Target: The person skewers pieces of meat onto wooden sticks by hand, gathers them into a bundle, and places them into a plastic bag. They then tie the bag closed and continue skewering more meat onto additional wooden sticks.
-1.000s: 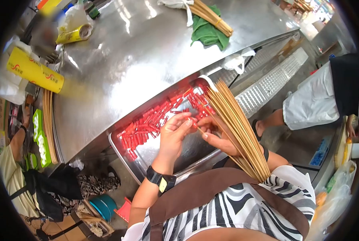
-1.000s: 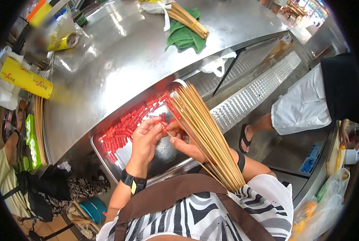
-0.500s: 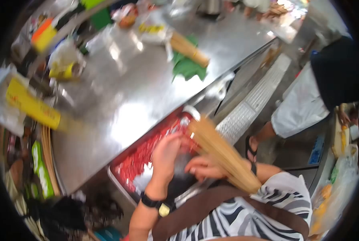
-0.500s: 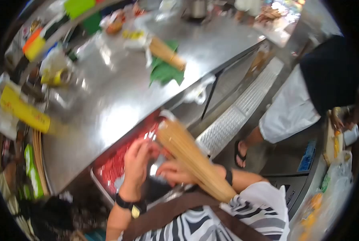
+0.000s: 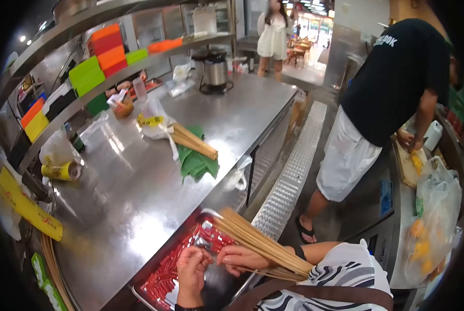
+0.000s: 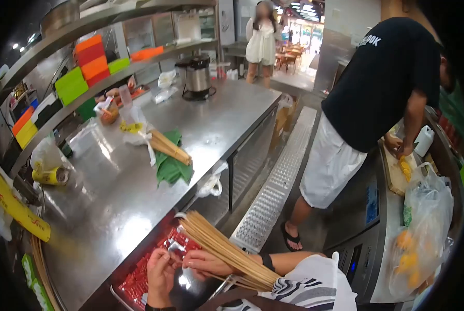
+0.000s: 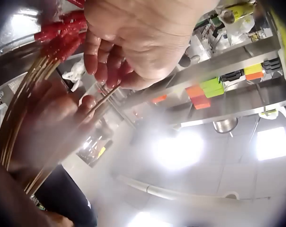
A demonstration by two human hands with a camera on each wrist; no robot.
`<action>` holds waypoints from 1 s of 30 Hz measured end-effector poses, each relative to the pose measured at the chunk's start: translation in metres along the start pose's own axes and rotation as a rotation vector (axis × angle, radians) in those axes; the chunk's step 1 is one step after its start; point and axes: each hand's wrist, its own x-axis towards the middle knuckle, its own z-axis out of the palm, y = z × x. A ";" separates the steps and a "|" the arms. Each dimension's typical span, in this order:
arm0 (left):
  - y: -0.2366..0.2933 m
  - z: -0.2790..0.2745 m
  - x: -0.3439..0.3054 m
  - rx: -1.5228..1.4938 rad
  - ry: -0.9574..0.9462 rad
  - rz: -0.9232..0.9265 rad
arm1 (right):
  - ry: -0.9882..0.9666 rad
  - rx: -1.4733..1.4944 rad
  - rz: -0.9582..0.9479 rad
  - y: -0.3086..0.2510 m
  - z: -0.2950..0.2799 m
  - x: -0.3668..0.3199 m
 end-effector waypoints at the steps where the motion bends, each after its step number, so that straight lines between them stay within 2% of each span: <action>1: -0.002 -0.001 0.000 0.042 0.012 0.010 | 0.006 -0.087 -0.014 0.001 0.001 0.001; 2: -0.010 -0.010 0.004 0.406 0.184 0.118 | 0.047 -0.029 -0.062 0.016 -0.002 0.000; 4: -0.023 -0.024 0.011 0.608 0.211 0.133 | 0.163 -0.023 -0.005 -0.010 0.000 -0.009; 5: -0.023 -0.026 0.016 1.082 0.099 0.392 | 0.184 0.036 -0.077 -0.011 0.000 -0.012; 6: -0.018 -0.018 0.017 1.337 0.018 0.610 | 0.221 0.016 -0.029 -0.018 0.001 -0.016; 8: -0.023 -0.011 0.024 1.435 -0.151 0.714 | 0.289 0.072 -0.050 -0.021 0.002 -0.017; 10: -0.035 -0.012 0.032 1.534 -0.243 0.750 | 0.280 0.048 -0.081 -0.020 -0.003 -0.021; 17: -0.067 -0.007 0.059 1.806 -0.378 0.731 | 0.301 0.048 -0.070 -0.023 -0.002 -0.016; 22: -0.070 -0.014 0.072 1.856 -0.366 0.748 | 0.293 0.037 -0.065 -0.018 -0.001 -0.012; 25: -0.063 -0.024 0.078 1.905 -0.285 0.857 | 0.266 0.035 -0.009 -0.021 -0.001 -0.010; 28: -0.045 -0.042 0.066 1.906 -0.231 0.786 | 0.253 0.015 -0.004 -0.019 0.000 -0.008; 30: -0.033 -0.049 0.048 1.886 -0.207 0.815 | 0.246 0.014 0.002 -0.017 0.002 -0.007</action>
